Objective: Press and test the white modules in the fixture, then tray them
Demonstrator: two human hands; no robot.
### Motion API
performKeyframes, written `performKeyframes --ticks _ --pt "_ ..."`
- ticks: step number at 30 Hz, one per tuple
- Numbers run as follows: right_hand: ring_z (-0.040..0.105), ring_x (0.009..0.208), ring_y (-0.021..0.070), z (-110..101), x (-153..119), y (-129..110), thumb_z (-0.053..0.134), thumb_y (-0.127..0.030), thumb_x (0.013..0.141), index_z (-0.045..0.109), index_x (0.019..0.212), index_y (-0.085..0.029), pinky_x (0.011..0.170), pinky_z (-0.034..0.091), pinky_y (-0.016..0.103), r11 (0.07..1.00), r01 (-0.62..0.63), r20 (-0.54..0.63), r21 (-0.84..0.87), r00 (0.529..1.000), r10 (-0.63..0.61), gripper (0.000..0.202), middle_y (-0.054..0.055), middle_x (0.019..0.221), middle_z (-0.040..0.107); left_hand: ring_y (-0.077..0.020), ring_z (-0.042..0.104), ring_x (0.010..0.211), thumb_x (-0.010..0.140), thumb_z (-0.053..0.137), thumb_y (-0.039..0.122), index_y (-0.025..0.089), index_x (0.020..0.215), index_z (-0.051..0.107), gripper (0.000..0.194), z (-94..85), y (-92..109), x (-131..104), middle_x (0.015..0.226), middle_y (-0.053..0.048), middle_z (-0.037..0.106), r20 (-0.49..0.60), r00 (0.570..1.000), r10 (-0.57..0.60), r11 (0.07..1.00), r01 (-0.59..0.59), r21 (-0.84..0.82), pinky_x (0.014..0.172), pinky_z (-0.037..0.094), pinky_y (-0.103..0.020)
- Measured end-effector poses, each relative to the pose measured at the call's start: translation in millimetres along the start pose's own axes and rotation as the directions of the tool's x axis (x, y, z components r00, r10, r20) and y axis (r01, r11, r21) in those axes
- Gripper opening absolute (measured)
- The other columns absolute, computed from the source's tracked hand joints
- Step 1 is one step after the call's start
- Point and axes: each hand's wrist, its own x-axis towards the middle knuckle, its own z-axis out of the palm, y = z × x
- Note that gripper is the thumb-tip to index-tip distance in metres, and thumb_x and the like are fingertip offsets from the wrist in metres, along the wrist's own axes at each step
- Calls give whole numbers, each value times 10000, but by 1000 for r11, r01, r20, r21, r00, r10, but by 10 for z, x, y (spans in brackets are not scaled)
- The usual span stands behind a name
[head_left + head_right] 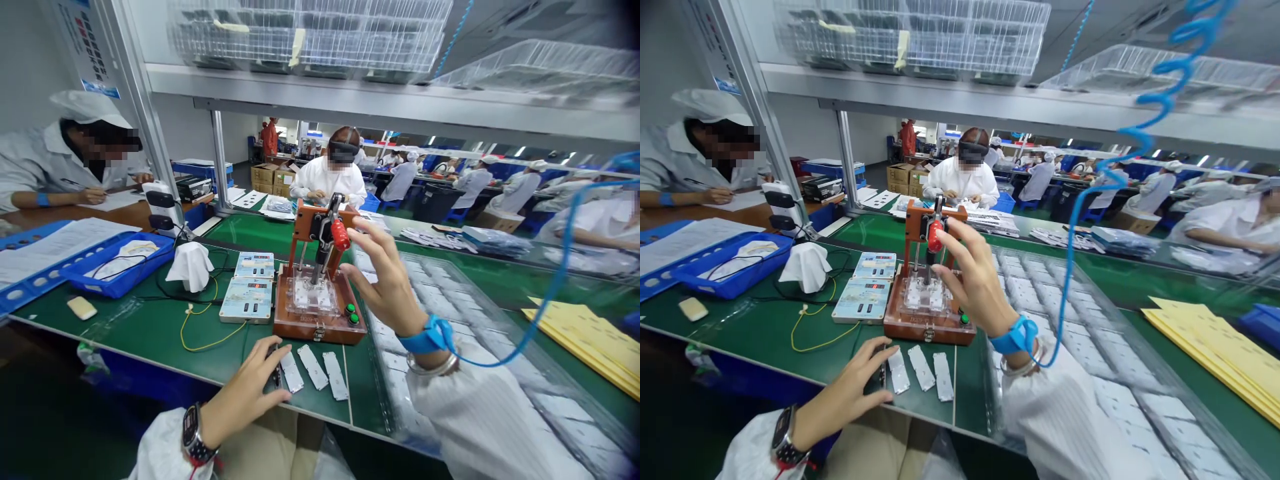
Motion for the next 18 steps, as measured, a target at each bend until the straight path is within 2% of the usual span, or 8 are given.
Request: performKeyframes --ticks 2,5,8,10,13,16,17,18 --pt "355 1300 265 37 81 58 442 -333 934 392 1298 -238 1037 362 506 999 44 9 1 999 -44 379 114 1368 409 -287 417 1251 779 639 204 243 1326 419 591 -30 -12 -15 1373 -131 389 -19 999 -40 999 39 -30 1017 391 -451" --pt "439 1240 238 88 135 125 396 -309 954 475 1167 -208 1016 397 466 994 86 35 73 995 -89 249 111 1265 516 -278 459 1222 793 628 232 245 1325 424 570 -72 -26 -32 1389 -124 389 -14 997 -74 997 73 -13 998 411 -424" --pt "507 1165 229 97 198 164 428 -316 946 510 1053 -192 979 431 440 985 115 -7 130 993 -115 182 107 1173 570 -275 427 1250 811 620 276 237 1341 404 574 -139 -40 -37 1391 -121 413 -20 999 -50 996 51 76 1015 386 -442" --pt "565 1084 210 60 327 171 424 -357 948 506 1055 -177 921 475 393 980 81 -80 184 995 -67 225 94 1117 593 -278 390 1276 809 627 296 227 1341 402 581 -193 -60 -39 1378 -120 443 -17 1000 -23 988 26 150 1032 356 -469" --pt "630 910 138 -27 739 205 255 -444 956 432 1184 -90 742 492 258 959 -92 -150 267 979 136 457 76 1061 597 -289 343 1306 793 643 292 210 1323 423 579 -261 -90 -49 1358 -116 474 9 1000 -22 970 19 244 1046 318 -504" --pt "620 799 88 -42 1274 370 -61 -398 836 229 1244 139 603 394 231 887 -348 -10 303 930 368 735 104 1001 559 -295 309 1326 784 646 279 190 1312 435 575 -282 -67 -52 1375 -121 457 17 999 -50 950 43 309 1053 300 -512" --pt "610 785 77 -18 1418 458 -142 -349 769 219 1199 206 583 370 242 856 -427 61 290 901 429 789 112 984 541 -291 306 1328 789 640 280 187 1315 431 573 -279 -43 -49 1384 -122 446 15 998 -55 947 47 319 1053 304 -505" --pt "608 779 77 18 1521 554 -137 -326 752 268 1144 236 581 363 252 832 -490 116 260 872 476 797 116 970 535 -286 307 1329 795 633 283 185 1320 424 573 -272 -13 -43 1390 -121 438 17 998 -55 946 46 322 1051 312 -496"
